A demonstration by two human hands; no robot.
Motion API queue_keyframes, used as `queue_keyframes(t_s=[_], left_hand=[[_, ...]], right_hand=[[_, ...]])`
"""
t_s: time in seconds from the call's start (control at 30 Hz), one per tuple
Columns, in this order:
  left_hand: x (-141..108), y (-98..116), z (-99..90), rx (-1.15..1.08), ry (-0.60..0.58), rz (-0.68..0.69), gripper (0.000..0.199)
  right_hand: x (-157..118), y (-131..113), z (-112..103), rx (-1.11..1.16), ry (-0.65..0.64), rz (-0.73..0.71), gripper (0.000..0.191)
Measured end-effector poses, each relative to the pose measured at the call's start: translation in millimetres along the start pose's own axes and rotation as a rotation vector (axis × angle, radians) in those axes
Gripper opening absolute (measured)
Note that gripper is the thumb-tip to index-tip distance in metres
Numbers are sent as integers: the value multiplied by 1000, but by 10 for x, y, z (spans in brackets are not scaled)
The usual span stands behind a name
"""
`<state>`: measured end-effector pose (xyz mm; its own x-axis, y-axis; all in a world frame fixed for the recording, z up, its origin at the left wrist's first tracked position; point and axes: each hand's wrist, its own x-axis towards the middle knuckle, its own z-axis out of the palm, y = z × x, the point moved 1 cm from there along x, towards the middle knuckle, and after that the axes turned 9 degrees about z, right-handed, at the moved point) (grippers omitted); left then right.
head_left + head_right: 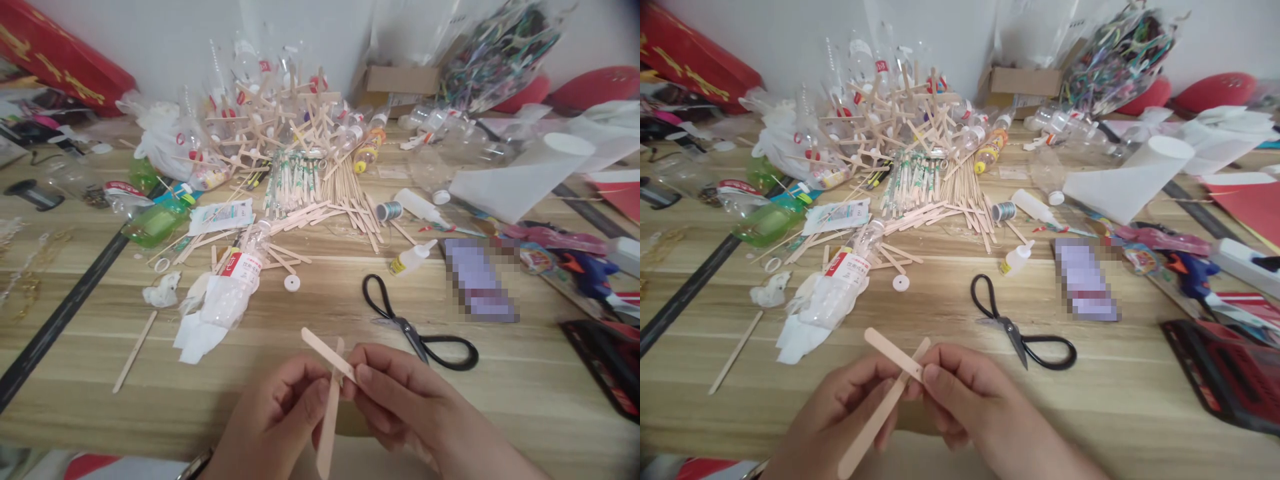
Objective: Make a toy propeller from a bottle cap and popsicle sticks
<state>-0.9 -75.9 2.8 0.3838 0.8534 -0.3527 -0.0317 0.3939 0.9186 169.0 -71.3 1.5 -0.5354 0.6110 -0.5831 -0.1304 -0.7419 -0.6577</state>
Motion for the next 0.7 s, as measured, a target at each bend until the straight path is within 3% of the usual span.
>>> queue_keyframes(t_s=[0.13,0.33,0.7], left_hand=[[1,-12,-21,33,-38,-6,47],[0,1,-6,62,2,-22,50],[-26,-9,-19,98,14,-73,52]], right_hand=[[-28,-6,16,63,18,42,41],[-56,-26,18,15,22,50,45],[-23,22,-14,-1,-52,89,46]])
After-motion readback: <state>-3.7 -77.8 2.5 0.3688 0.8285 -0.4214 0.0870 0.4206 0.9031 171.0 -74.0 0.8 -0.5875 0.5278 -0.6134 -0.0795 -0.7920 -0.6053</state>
